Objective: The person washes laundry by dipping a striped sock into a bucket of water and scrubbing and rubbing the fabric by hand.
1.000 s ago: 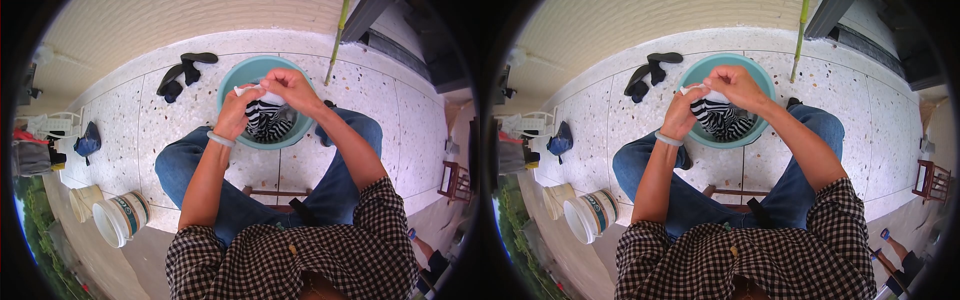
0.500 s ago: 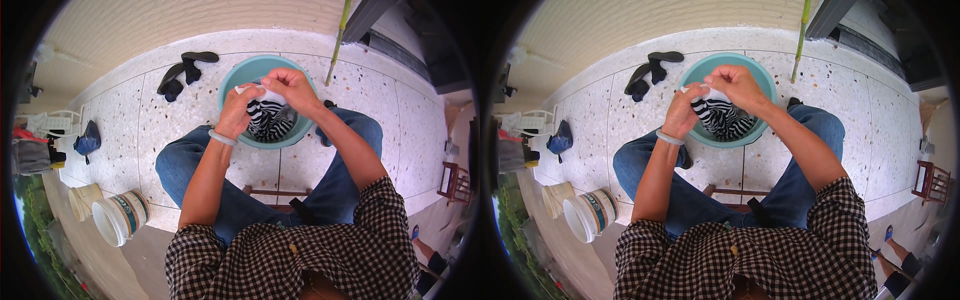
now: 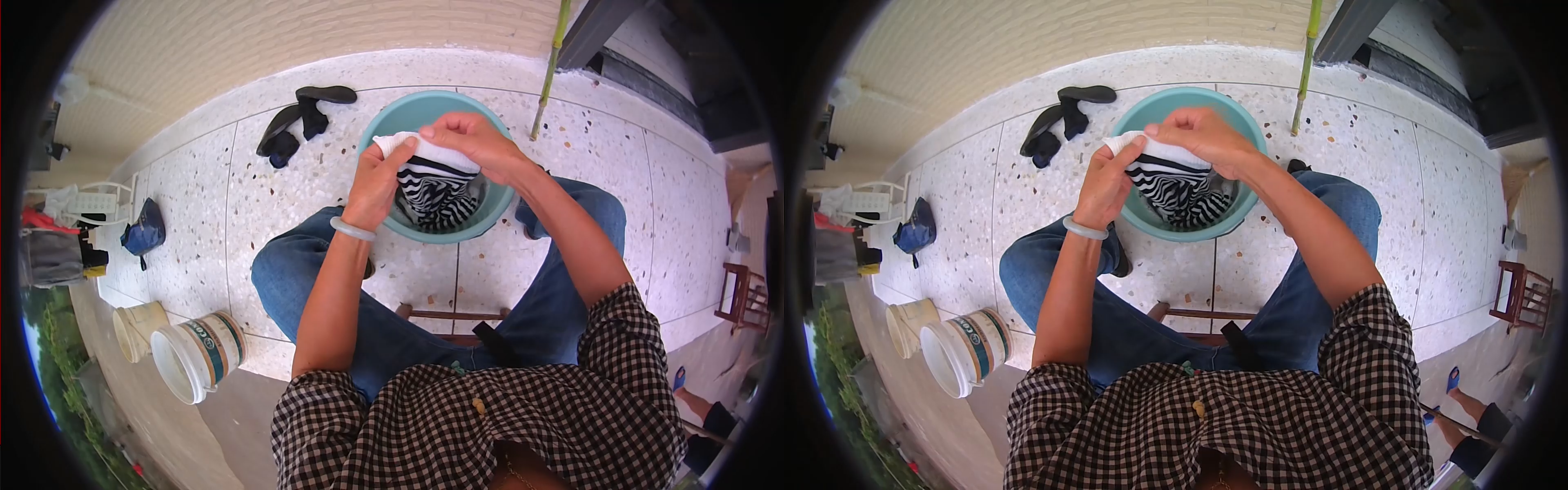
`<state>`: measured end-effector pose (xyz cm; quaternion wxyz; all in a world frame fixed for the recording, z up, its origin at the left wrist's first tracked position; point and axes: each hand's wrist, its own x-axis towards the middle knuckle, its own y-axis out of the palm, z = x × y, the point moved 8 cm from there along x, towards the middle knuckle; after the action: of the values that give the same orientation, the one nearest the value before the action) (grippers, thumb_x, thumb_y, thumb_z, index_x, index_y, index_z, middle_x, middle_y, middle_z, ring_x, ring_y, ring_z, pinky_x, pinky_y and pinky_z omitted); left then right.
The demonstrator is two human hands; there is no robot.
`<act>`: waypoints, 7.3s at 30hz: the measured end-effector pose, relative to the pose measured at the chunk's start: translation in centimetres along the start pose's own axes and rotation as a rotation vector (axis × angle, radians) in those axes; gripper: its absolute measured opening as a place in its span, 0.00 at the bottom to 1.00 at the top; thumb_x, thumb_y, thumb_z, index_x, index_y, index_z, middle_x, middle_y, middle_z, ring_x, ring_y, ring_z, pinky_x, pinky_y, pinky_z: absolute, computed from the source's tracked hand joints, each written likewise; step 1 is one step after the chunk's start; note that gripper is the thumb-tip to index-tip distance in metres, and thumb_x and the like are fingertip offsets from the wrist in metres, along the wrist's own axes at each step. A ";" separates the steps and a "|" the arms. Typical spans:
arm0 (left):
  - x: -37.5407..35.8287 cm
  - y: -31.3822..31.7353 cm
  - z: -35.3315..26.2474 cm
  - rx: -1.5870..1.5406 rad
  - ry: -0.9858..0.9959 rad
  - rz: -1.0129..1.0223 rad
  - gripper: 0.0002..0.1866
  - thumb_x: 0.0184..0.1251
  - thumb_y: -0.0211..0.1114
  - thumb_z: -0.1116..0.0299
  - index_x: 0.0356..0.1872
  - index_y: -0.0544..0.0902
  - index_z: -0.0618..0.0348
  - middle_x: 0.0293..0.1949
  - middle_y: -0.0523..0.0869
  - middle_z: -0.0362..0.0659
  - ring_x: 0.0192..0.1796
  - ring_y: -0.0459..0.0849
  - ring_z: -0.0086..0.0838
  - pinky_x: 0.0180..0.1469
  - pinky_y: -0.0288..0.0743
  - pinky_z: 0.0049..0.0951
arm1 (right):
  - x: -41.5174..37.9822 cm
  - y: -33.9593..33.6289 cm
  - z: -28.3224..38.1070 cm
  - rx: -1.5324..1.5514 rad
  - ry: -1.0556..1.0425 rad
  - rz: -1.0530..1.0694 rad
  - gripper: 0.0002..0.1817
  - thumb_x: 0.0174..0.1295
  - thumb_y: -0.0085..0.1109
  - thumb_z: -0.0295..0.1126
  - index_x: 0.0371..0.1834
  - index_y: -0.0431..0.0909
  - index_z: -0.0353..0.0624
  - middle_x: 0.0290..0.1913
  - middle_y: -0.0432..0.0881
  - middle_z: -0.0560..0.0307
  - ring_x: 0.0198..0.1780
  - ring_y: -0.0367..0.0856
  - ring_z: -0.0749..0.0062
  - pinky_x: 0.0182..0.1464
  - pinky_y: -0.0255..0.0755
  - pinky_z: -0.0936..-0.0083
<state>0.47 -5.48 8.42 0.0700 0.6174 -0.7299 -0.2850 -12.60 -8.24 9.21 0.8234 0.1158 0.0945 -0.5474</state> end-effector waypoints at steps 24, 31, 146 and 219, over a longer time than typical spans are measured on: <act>-0.4 1.7 1.0 -0.139 -0.082 0.007 0.12 0.52 0.62 0.81 0.39 0.80 0.63 0.36 0.83 0.40 0.40 0.82 0.25 0.43 0.76 0.25 | 0.0 0.5 1.7 0.024 -0.276 -0.115 0.13 0.59 0.65 0.37 0.23 0.80 0.39 0.20 0.72 0.71 0.22 0.62 0.90 0.21 0.53 0.85; 0.1 1.5 0.9 -0.048 -0.023 0.004 0.12 0.52 0.60 0.82 0.40 0.80 0.64 0.37 0.83 0.41 0.41 0.82 0.25 0.43 0.76 0.27 | -0.2 0.8 1.3 0.067 -0.202 -0.085 0.11 0.62 0.62 0.36 0.28 0.81 0.40 0.25 0.77 0.70 0.26 0.69 0.91 0.26 0.62 0.89; 0.3 0.8 1.6 -0.136 -0.078 0.011 0.12 0.50 0.58 0.82 0.37 0.80 0.67 0.36 0.84 0.44 0.39 0.82 0.29 0.42 0.76 0.27 | -0.3 0.9 0.4 0.115 -0.243 -0.111 0.09 0.63 0.61 0.33 0.26 0.79 0.42 0.25 0.77 0.70 0.27 0.69 0.91 0.27 0.61 0.89; 0.2 1.7 0.9 -0.072 0.069 -0.004 0.08 0.54 0.62 0.79 0.37 0.82 0.64 0.34 0.84 0.40 0.35 0.82 0.21 0.36 0.76 0.21 | -0.7 0.2 1.6 0.218 -0.266 -0.164 0.11 0.61 0.63 0.34 0.22 0.77 0.43 0.22 0.73 0.73 0.24 0.63 0.91 0.24 0.56 0.88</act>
<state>-1.45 -5.28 8.46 0.1167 0.6255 -0.7149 -0.2899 -12.61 -7.98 10.97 0.7638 0.1227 -0.0659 -0.6302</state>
